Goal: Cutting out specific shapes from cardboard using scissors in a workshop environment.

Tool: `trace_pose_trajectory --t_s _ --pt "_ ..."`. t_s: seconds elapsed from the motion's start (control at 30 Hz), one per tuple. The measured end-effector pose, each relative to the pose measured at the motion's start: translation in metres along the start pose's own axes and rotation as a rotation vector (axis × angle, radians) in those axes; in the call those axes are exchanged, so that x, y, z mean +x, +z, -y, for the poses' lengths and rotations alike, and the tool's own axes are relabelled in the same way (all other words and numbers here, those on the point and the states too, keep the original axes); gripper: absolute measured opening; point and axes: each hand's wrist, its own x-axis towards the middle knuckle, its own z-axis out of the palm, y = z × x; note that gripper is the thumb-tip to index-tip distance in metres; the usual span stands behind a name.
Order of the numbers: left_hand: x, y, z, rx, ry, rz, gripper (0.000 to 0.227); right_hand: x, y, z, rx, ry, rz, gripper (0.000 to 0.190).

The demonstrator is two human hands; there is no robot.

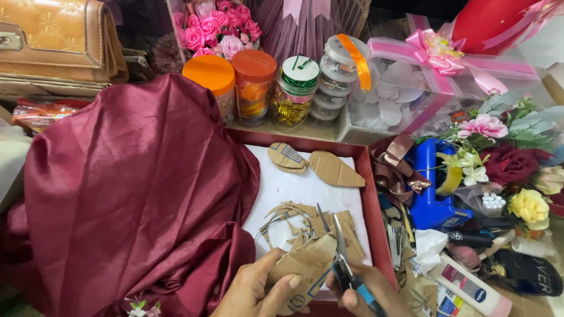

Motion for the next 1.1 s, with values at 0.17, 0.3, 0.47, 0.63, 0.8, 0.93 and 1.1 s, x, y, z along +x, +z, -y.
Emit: trace_pose_trajectory --t_s 0.17,0.3,0.47,0.63,0.8,0.93,1.1 --pt "-0.003 0.020 0.003 -0.124 0.003 -0.083 0.027 -0.029 0.051 0.018 -0.200 0.168 -0.605 0.056" --pt "-0.006 0.026 0.000 -0.058 -0.065 -0.198 0.040 -0.013 0.060 -0.017 0.127 -0.079 -0.546 0.064" --pt "-0.008 0.024 0.007 -0.056 0.010 -0.172 0.037 -0.019 0.072 0.018 0.222 0.200 -0.685 0.047" --pt "-0.007 0.013 0.002 -0.192 0.060 -0.087 0.040 -0.015 0.027 0.033 -0.127 0.508 -0.499 0.060" --pt "-0.008 -0.006 -0.006 0.002 0.150 0.104 0.035 -0.007 -0.016 0.025 -0.245 0.076 0.040 0.074" --pt "-0.008 -0.013 -0.004 0.079 0.156 0.117 0.015 -0.005 -0.031 0.014 -0.532 0.087 0.070 0.068" --pt "-0.003 -0.022 -0.005 0.198 0.218 0.226 0.014 -0.009 -0.030 0.040 -0.474 0.394 0.069 0.016"
